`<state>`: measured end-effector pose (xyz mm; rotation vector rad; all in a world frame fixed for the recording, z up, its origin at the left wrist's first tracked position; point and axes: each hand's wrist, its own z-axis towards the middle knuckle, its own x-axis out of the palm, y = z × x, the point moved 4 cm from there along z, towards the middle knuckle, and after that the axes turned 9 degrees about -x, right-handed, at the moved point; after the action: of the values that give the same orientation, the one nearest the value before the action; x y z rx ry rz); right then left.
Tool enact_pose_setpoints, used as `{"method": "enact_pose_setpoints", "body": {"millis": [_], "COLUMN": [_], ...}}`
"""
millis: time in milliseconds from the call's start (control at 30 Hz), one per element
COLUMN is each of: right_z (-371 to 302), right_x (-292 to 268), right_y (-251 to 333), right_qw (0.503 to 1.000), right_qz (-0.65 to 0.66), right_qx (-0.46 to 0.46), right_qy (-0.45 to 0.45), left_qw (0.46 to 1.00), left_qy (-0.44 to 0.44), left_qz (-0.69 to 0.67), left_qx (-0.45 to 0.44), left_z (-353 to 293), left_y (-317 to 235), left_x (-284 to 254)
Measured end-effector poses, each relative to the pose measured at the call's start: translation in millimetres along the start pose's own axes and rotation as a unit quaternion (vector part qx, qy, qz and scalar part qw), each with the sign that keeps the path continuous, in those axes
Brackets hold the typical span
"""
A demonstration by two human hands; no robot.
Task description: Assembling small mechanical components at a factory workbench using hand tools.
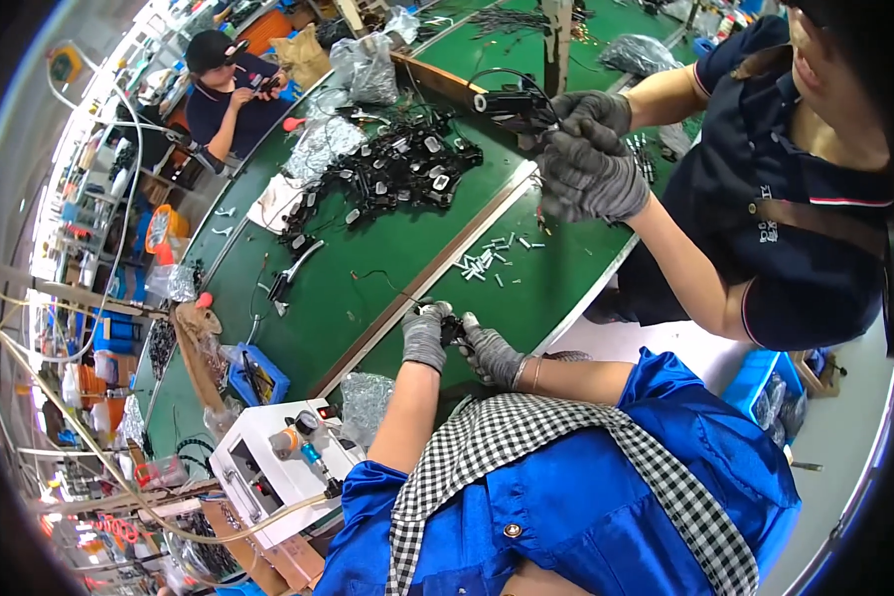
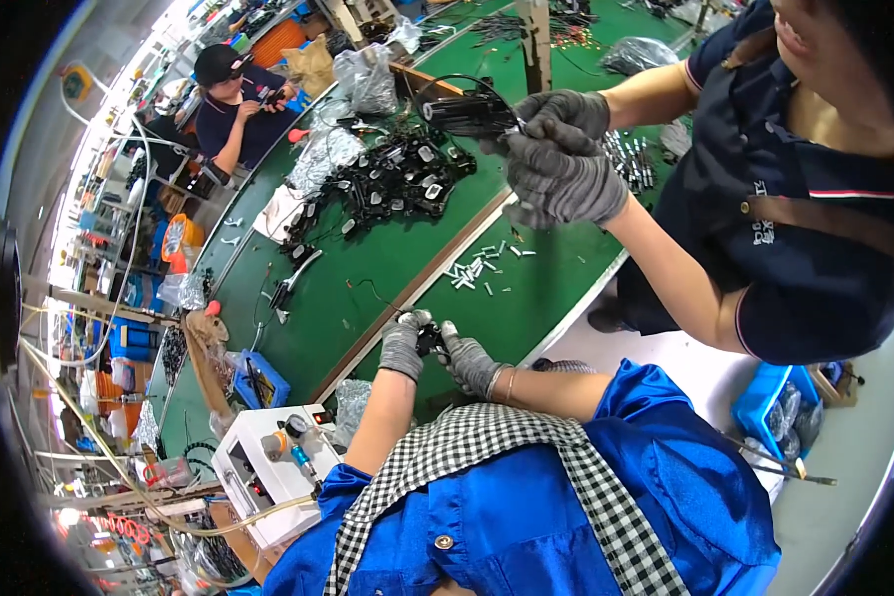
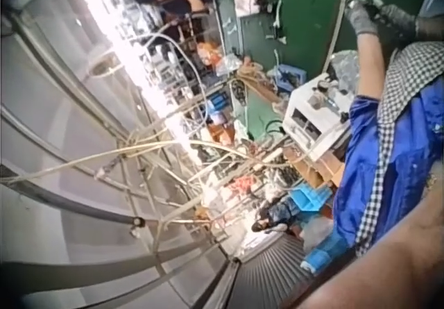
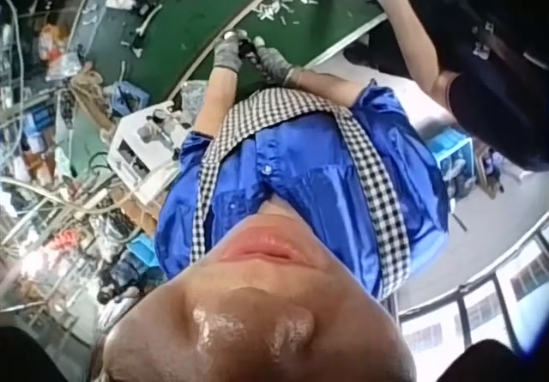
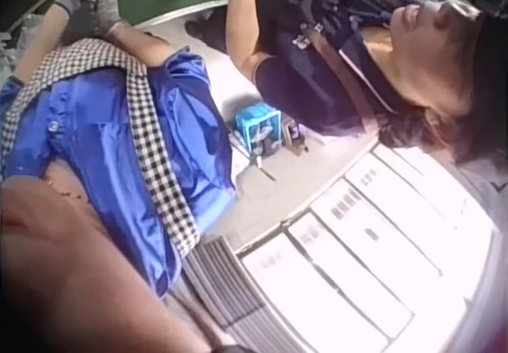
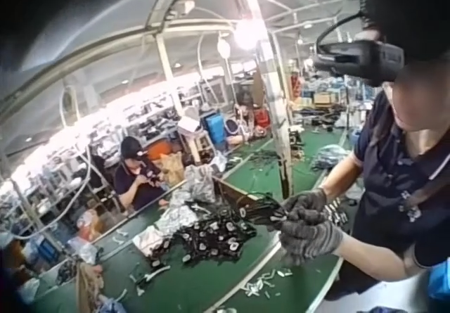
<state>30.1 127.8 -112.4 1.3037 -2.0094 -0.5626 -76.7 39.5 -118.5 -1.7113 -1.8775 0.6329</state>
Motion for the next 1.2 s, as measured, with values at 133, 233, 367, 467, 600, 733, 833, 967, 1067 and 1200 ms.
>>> {"method": "enact_pose_setpoints", "body": {"millis": [133, 233, 367, 467, 600, 733, 833, 967, 1067, 1200], "right_z": [0.0, 0.6, 1.6, 3.3, 7.1, 3.2, -0.4, -6.5, -9.1, -6.6], "right_x": [2.1, 2.9, -0.6, -3.6, -6.5, -6.5, -8.1, -4.2, -2.2, -8.2], "right_y": [0.5, -0.6, 0.1, -3.4, -5.4, -1.4, 1.3, 6.9, 14.6, 12.0], "right_qw": [1.0, 0.999, 0.999, 0.999, 0.999, 0.997, 0.998, 0.998, 0.991, 0.997], "right_qz": [-0.007, -0.015, 0.009, 0.01, 0.013, 0.021, 0.016, 0.007, 0.026, 0.019], "right_qx": [-0.011, -0.03, -0.037, -0.042, -0.047, -0.063, -0.059, -0.067, -0.127, -0.069], "right_qy": [-0.015, -0.009, -0.016, -0.014, -0.015, -0.029, -0.025, -0.018, -0.044, -0.026], "left_qw": [0.999, 0.998, 1.0, 0.997, 0.99, 0.994, 0.997, 0.998, 0.999, 0.998], "left_qy": [0.018, 0.024, 0.017, -0.01, -0.036, -0.037, 0.005, 0.041, 0.011, -0.025], "left_qz": [0.038, 0.041, -0.002, -0.021, -0.02, 0.004, 0.021, 0.051, 0.046, 0.02], "left_qx": [-0.029, -0.032, 0.011, 0.075, 0.136, 0.102, 0.072, -0.01, 0.008, 0.061], "left_z": [9.0, 7.4, -2.5, -9.1, -1.9, -8.5, -7.0, -6.4, -13.8, -20.9], "left_y": [-2.0, 1.2, 6.9, 10.9, 12.4, 7.6, 2.5, -5.9, -7.7, -4.5], "left_x": [-4.0, -3.9, 0.1, 2.6, 1.5, 6.1, 11.0, 11.5, 16.5, 15.3]}}
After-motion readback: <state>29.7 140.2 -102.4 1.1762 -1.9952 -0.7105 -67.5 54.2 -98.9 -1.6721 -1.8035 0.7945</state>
